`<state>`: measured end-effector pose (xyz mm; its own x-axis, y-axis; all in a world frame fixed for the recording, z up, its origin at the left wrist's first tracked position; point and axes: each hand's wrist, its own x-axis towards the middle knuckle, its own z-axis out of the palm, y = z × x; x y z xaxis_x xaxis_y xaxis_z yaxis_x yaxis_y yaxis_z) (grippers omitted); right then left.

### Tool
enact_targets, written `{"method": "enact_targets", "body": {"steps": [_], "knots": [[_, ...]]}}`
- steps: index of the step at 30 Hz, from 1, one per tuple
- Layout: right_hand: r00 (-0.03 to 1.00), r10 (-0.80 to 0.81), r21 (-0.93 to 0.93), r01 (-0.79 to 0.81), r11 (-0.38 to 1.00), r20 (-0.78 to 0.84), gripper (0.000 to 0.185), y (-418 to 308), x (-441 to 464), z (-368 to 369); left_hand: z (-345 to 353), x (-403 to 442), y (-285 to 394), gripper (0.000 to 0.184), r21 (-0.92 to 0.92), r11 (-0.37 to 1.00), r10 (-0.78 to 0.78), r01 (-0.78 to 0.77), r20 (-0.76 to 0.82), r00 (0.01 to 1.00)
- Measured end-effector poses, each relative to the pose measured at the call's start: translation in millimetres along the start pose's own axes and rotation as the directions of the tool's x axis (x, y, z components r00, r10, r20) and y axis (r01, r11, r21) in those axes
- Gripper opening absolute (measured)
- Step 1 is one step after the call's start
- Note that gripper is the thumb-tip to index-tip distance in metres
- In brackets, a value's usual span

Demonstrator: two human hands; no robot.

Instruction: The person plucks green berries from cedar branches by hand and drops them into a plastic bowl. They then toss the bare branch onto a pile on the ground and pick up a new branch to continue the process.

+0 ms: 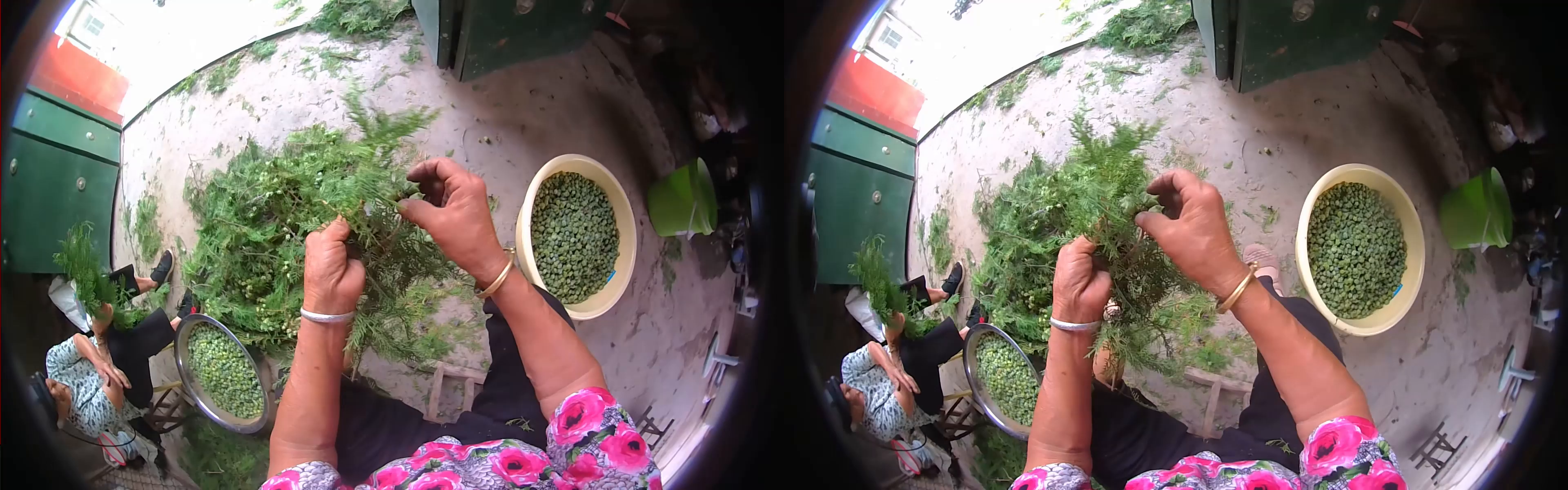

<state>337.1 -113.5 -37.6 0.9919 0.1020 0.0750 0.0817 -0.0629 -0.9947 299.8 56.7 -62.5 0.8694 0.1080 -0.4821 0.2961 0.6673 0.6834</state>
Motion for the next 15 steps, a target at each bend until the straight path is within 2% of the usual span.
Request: {"method": "enact_targets", "body": {"steps": [1, 2, 3, 4, 5, 6, 7, 8, 9, 11, 12, 13, 15], "knots": [[1.000, -0.001, -0.003, 0.001, 1.000, 0.002, 0.026, -2, -1, -2, -2, 1, 1, 0.017, 0.065, 0.998, 0.019, -0.018, -0.002, 1.000], [0.994, 0.096, 0.182, -0.105, 0.978, 0.056, 0.024, -7, -1, -4, 0, 0, 2, 0.017, 0.062, 0.998, 0.020, -0.020, -0.003, 1.000], [0.975, 0.180, 0.354, -0.214, 0.910, 0.128, 0.022, -9, 0, -6, 3, -1, 4, 0.020, 0.178, 0.984, 0.031, -0.006, -0.137, 0.990], [0.975, 0.175, 0.383, -0.214, 0.899, 0.135, 0.021, -9, 0, -7, 7, -3, 6, 0.024, 0.290, 0.957, 0.057, 0.023, -0.266, 0.962], [0.976, 0.173, 0.381, -0.212, 0.900, 0.135, 0.021, -9, 0, -8, 12, -5, 5, 0.024, 0.288, 0.957, 0.058, 0.022, -0.265, 0.963], [0.977, 0.163, 0.424, -0.207, 0.882, 0.140, 0.022, -9, 1, -8, 18, -7, 2, 0.028, 0.526, 0.825, 0.369, -0.205, -0.229, 0.901], [0.978, 0.152, 0.465, -0.203, 0.861, 0.145, 0.024, -9, 1, -9, 23, -10, -2, 0.032, 0.719, 0.584, 0.635, -0.376, -0.116, 0.764], [0.978, 0.150, 0.464, -0.201, 0.863, 0.145, 0.024, -9, 1, -9, 28, -12, -5, 0.039, 0.684, 0.461, 0.769, -0.565, 0.009, 0.639], [0.980, 0.146, 0.461, -0.193, 0.866, 0.135, 0.024, -8, 2, -10, 32, -17, -2, 0.039, 0.683, 0.460, 0.770, -0.568, 0.012, 0.638], [0.982, 0.144, 0.458, -0.185, 0.870, 0.123, 0.025, -6, 4, -12, 38, -29, 5, 0.042, 0.688, 0.177, 0.612, -0.704, 0.483, 0.627], [0.988, 0.098, 0.438, -0.143, 0.888, 0.123, 0.024, -5, 3, -12, 39, -29, 0, 0.045, 0.740, 0.118, 0.555, -0.663, 0.504, 0.662], [0.990, 0.053, 0.417, -0.102, 0.903, 0.127, 0.024, -4, 2, -13, 40, -28, -3, 0.045, 0.741, 0.120, 0.555, -0.661, 0.501, 0.663], [0.985, 0.063, 0.397, -0.122, 0.910, 0.159, 0.024, -8, 2, -15, 43, -25, -7, 0.043, 0.633, 0.554, 0.450, -0.540, 0.318, 0.835]]}}
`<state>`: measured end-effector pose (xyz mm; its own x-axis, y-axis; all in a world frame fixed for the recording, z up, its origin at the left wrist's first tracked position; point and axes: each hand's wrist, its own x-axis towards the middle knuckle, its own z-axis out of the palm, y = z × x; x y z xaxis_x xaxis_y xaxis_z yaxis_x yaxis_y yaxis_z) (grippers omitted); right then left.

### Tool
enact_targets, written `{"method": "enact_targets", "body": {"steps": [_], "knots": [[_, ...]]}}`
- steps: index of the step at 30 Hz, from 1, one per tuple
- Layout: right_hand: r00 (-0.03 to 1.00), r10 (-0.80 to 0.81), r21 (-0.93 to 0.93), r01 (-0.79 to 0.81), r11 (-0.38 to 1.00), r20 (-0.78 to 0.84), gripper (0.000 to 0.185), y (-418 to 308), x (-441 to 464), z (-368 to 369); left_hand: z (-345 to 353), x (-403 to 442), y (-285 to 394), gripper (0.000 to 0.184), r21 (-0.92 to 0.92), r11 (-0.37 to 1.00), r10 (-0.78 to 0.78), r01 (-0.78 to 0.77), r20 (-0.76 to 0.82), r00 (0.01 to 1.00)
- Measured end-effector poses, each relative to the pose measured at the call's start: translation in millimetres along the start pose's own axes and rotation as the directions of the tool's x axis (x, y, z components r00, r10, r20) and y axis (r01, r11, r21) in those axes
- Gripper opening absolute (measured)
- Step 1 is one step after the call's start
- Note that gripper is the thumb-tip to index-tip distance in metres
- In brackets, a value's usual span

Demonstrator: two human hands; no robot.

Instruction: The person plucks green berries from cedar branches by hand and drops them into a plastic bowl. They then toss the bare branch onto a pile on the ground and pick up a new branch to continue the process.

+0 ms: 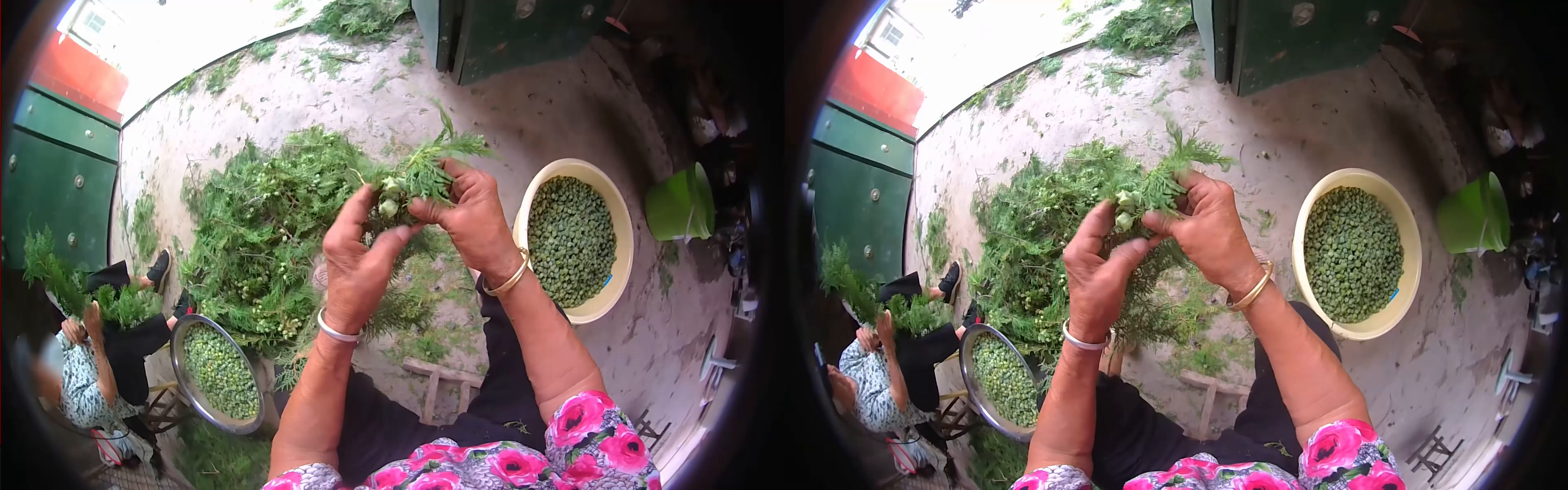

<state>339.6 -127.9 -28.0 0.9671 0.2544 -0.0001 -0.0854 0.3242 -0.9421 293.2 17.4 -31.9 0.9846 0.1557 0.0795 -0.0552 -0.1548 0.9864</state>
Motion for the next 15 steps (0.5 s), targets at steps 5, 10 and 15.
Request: {"method": "enact_targets", "body": {"steps": [5, 10, 15], "knots": [[0.988, 0.076, 0.041, -0.082, 0.996, 0.131, 0.026, -3, -2, -4, -8, 5, -7, 0.022, -0.659, 0.710, -0.275, 0.247, 0.064, 0.959], [0.984, 0.071, -0.005, -0.071, 0.997, 0.163, 0.024, -11, -2, -10, 2, 3, -18, 0.012, -0.438, 0.879, -0.221, 0.188, -0.024, 0.975], [0.989, 0.074, 0.200, -0.099, 0.975, 0.131, 0.023, -3, 2, -14, 12, -6, -6, 0.017, 0.134, 0.991, 0.057, -0.029, -0.204, 0.977]]}}
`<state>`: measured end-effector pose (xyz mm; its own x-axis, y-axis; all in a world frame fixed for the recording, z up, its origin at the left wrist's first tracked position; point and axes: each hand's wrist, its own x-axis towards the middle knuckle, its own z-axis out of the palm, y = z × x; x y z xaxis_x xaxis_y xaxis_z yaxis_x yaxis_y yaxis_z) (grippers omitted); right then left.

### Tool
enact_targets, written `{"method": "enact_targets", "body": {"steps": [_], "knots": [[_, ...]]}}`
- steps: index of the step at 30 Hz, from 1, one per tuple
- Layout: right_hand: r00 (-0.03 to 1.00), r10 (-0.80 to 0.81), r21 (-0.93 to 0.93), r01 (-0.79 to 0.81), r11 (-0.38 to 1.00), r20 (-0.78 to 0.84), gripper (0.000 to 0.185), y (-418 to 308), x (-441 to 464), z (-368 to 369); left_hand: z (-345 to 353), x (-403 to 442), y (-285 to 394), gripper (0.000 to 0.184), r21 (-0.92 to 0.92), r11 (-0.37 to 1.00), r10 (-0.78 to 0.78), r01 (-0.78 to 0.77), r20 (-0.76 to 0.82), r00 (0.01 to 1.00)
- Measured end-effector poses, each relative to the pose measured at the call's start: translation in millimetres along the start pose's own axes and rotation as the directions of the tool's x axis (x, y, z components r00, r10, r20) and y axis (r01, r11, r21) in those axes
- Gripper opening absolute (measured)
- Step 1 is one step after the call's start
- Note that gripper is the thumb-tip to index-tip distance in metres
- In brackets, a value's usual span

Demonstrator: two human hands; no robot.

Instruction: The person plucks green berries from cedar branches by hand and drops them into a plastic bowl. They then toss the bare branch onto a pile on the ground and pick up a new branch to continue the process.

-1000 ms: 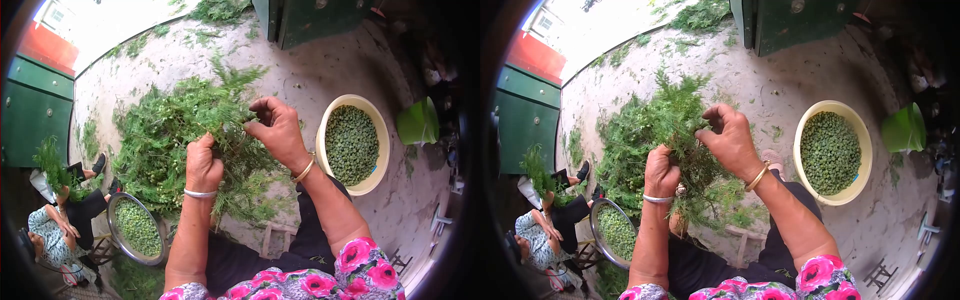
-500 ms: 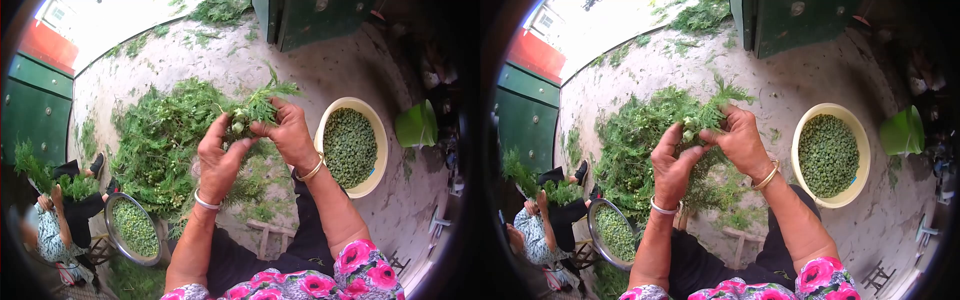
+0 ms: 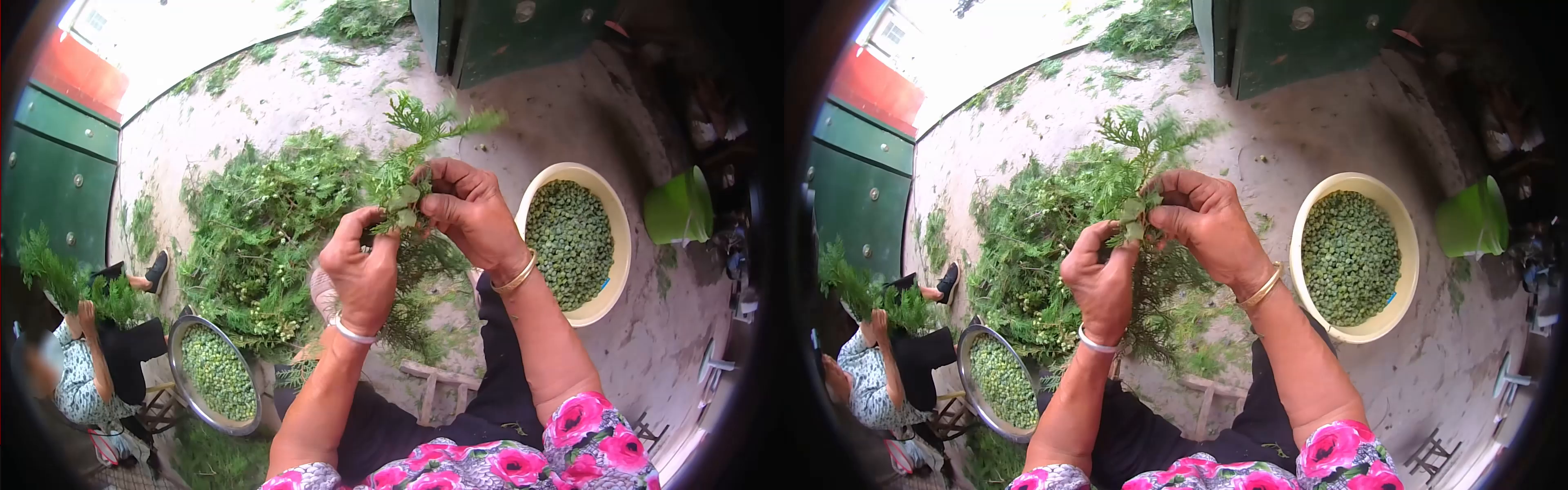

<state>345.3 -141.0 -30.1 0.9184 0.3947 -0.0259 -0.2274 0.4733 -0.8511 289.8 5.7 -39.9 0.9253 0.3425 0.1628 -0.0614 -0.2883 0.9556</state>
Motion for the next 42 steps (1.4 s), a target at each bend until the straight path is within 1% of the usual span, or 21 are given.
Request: {"method": "enact_targets", "body": {"steps": [1, 3, 5, 7, 9, 12, 15, 17, 18, 19, 20, 21, 23, 24, 27, 28, 30, 35, 37, 40, 42], "knots": [[1.000, -0.004, 0.066, 0.005, 0.998, -0.010, 0.023, 1, 1, -1, -1, -2, 5, 0.018, 0.029, 0.995, 0.093, -0.091, -0.049, 0.994], [1.000, -0.008, 0.132, 0.010, 0.991, -0.021, 0.023, 4, 2, -2, -1, -2, 5, 0.022, 0.010, 0.997, 0.080, -0.079, -0.064, 0.995], [0.999, -0.036, 0.142, 0.039, 0.989, -0.020, 0.026, 7, 2, -1, 2, 4, -4, 0.022, 0.043, 0.940, 0.335, -0.339, 0.087, 0.938], [0.999, -0.005, 0.137, 0.011, 0.991, -0.041, 0.027, 10, 1, -2, 0, 3, -2, 0.021, 0.048, 0.951, 0.298, -0.306, 0.125, 0.946], [0.998, 0.028, 0.132, -0.019, 0.991, -0.063, 0.027, 11, 0, -3, -5, 5, 4, 0.022, -0.032, 0.993, 0.116, -0.112, 0.240, 0.964], [0.998, 0.058, 0.136, -0.052, 0.989, -0.035, 0.026, 10, 1, -1, -9, 10, 3, 0.016, -0.012, 0.994, 0.106, -0.107, 0.271, 0.957], [0.997, -0.018, 0.008, 0.019, 1.000, -0.076, 0.019, 8, 3, 6, -8, 9, -1, 0.014, 0.148, 0.965, 0.173, -0.218, 0.266, 0.948], [0.991, -0.083, -0.250, 0.054, 0.967, -0.106, 0.015, 7, 4, 6, -3, 6, -3, 0.014, 0.242, 0.925, 0.237, -0.293, 0.236, 0.943], [0.991, -0.080, -0.250, 0.052, 0.967, -0.104, 0.015, 9, 4, 8, 0, 6, -4, 0.016, 0.312, 0.859, 0.370, -0.406, 0.171, 0.913], [0.978, -0.173, -0.388, 0.116, 0.914, -0.114, 0.015, 12, 4, 11, 2, 6, -4, 0.018, 0.388, 0.774, 0.498, -0.501, 0.116, 0.859], [0.958, -0.265, -0.519, 0.172, 0.837, -0.110, 0.014, 13, 3, 13, 1, 4, -3, 0.015, 0.402, 0.785, 0.471, -0.472, 0.109, 0.876], [0.958, -0.264, -0.519, 0.171, 0.838, -0.111, 0.014, 13, 4, 12, 1, 4, -4, 0.015, 0.402, 0.785, 0.470, -0.471, 0.109, 0.876], [0.940, -0.329, -0.607, 0.213, 0.765, -0.084, 0.016, 11, 4, 11, 0, 6, -7, 0.015, 0.263, 0.875, 0.406, -0.407, 0.059, 0.912], [0.946, -0.305, -0.588, 0.184, 0.788, -0.113, 0.015, 8, 2, 14, -2, 4, -4, 0.017, 0.196, 0.952, 0.221, -0.234, 0.085, 0.971], [0.967, -0.208, -0.450, 0.121, 0.885, -0.148, 0.014, 4, 1, 14, -2, 4, 4, 0.016, 0.045, 0.995, 0.081, -0.084, 0.077, 0.994], [0.966, -0.210, -0.451, 0.122, 0.884, -0.148, 0.014, 3, 2, 12, -3, 6, 10, 0.014, 0.116, 0.981, 0.142, -0.153, 0.099, 0.985], [0.969, -0.227, -0.538, 0.141, 0.831, -0.096, 0.014, 4, 2, 9, -2, 7, 10, 0.013, 0.107, 0.984, 0.132, -0.145, 0.122, 0.984], [0.976, -0.167, -0.514, 0.074, 0.855, -0.138, 0.014, 3, 2, 5, -1, 8, 9, 0.011, 0.119, 0.985, 0.101, -0.121, 0.162, 0.982], [0.982, -0.138, -0.502, 0.055, 0.863, -0.129, 0.014, 1, 3, -1, 1, 9, 2, 0.006, 0.026, 0.990, 0.129, -0.135, 0.178, 0.976], [0.985, 0.038, -0.076, -0.051, 0.996, -0.167, 0.010, -7, 3, -8, -11, 14, 5, 0.007, -0.104, 0.995, 0.032, -0.006, 0.252, 0.967], [0.987, 0.072, 0.027, -0.069, 0.997, -0.143, 0.011, -17, 1, -16, -17, 14, 0, 0.008, -0.115, 0.992, -0.017, 0.047, 0.247, 0.969]]}}
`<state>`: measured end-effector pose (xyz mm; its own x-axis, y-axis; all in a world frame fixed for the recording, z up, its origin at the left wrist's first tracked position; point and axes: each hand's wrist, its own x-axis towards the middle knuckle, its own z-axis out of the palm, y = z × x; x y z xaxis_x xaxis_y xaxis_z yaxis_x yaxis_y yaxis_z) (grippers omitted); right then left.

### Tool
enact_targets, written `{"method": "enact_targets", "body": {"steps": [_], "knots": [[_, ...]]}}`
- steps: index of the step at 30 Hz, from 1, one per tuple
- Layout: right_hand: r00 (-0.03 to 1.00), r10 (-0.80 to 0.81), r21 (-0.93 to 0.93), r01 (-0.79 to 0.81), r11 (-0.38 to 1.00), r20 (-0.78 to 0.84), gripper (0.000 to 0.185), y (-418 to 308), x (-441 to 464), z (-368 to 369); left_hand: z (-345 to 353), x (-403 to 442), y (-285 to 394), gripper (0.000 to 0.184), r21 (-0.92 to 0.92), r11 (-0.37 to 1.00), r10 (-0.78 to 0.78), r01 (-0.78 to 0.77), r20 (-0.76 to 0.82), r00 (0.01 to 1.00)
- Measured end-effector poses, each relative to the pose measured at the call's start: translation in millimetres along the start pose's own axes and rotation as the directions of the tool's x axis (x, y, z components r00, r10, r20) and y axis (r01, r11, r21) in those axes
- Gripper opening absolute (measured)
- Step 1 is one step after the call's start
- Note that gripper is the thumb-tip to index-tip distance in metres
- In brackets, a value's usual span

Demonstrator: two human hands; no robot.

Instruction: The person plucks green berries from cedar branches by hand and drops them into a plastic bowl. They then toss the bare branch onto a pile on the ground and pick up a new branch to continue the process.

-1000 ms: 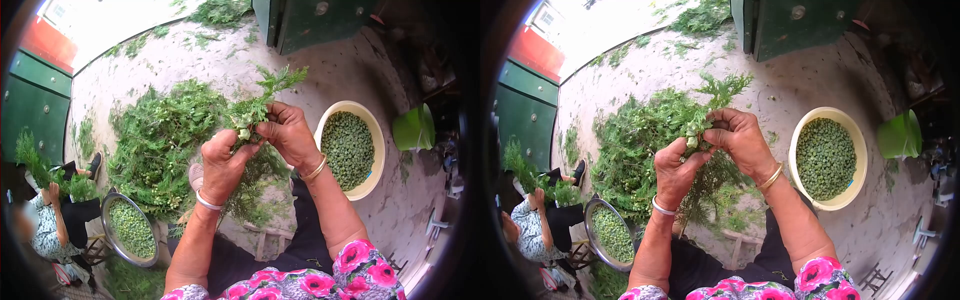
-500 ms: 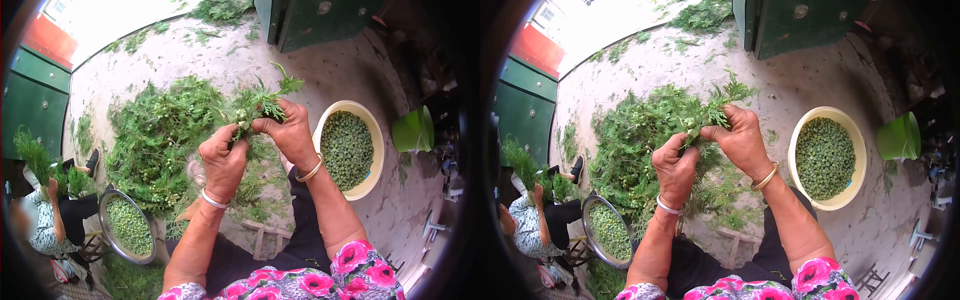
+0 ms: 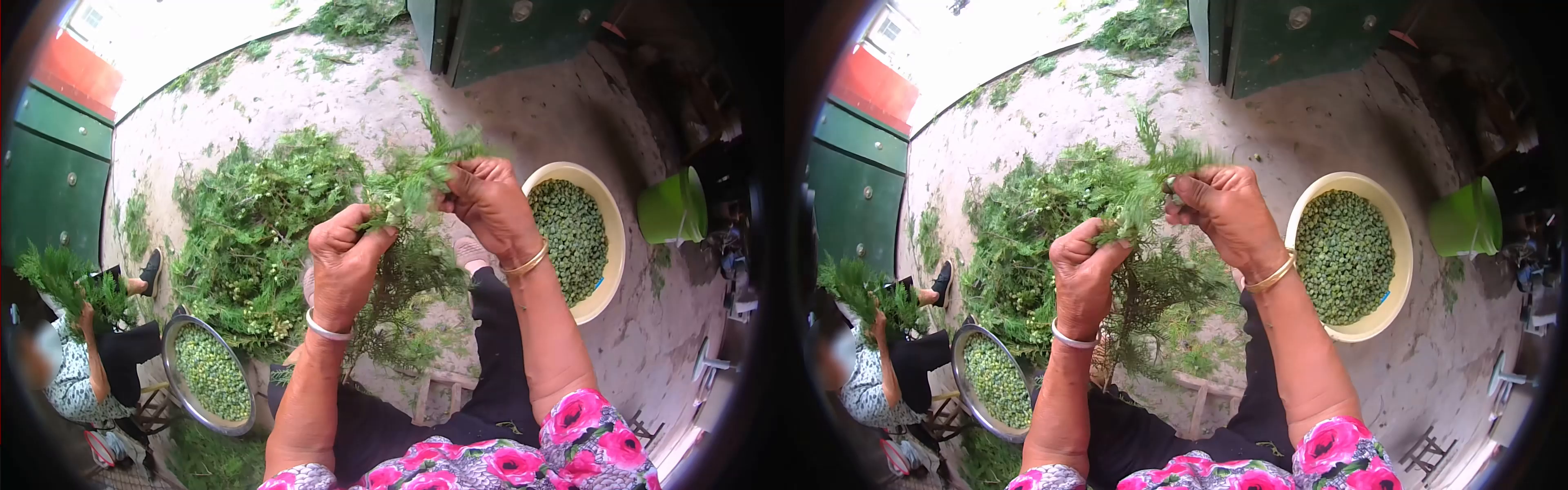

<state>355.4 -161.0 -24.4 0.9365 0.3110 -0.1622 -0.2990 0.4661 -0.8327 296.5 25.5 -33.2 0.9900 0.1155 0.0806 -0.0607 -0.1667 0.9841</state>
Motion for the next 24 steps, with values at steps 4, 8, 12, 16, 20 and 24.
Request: {"method": "enact_targets", "body": {"steps": [4, 8, 12, 16, 20, 24], "knots": [[0.993, 0.113, 0.171, -0.119, 0.978, 0.042, 0.017, -11, -4, 4, 6, 0, 1, 0.011, -0.159, 0.985, -0.078, 0.060, -0.110, 0.991], [0.989, 0.151, -0.020, -0.151, 0.988, -0.004, 0.025, -1, -10, 16, 9, 3, -4, 0.015, -0.164, 0.986, -0.044, 0.005, -0.236, 0.971], [0.994, -0.103, -0.307, 0.091, 0.947, -0.023, 0.026, 28, -19, 40, 14, -2, 3, 0.018, 0.060, 0.997, 0.058, -0.043, -0.288, 0.956], [0.985, -0.075, -0.231, 0.039, 0.972, -0.153, 0.016, 34, -17, 45, 21, -7, -3, 0.019, 0.116, 0.992, 0.074, -0.045, -0.266, 0.961], [0.970, -0.123, -0.247, 0.070, 0.966, -0.208, 0.013, 36, -13, 42, 17, -3, -6, 0.017, 0.214, 0.960, 0.233, -0.183, -0.235, 0.944], [0.961, -0.228, -0.427, 0.143, 0.893, -0.155, 0.009, 35, -13, 46, 12, -3, 0, 0.019, 0.265, 0.954, 0.185, -0.139, -0.154, 0.971]]}}
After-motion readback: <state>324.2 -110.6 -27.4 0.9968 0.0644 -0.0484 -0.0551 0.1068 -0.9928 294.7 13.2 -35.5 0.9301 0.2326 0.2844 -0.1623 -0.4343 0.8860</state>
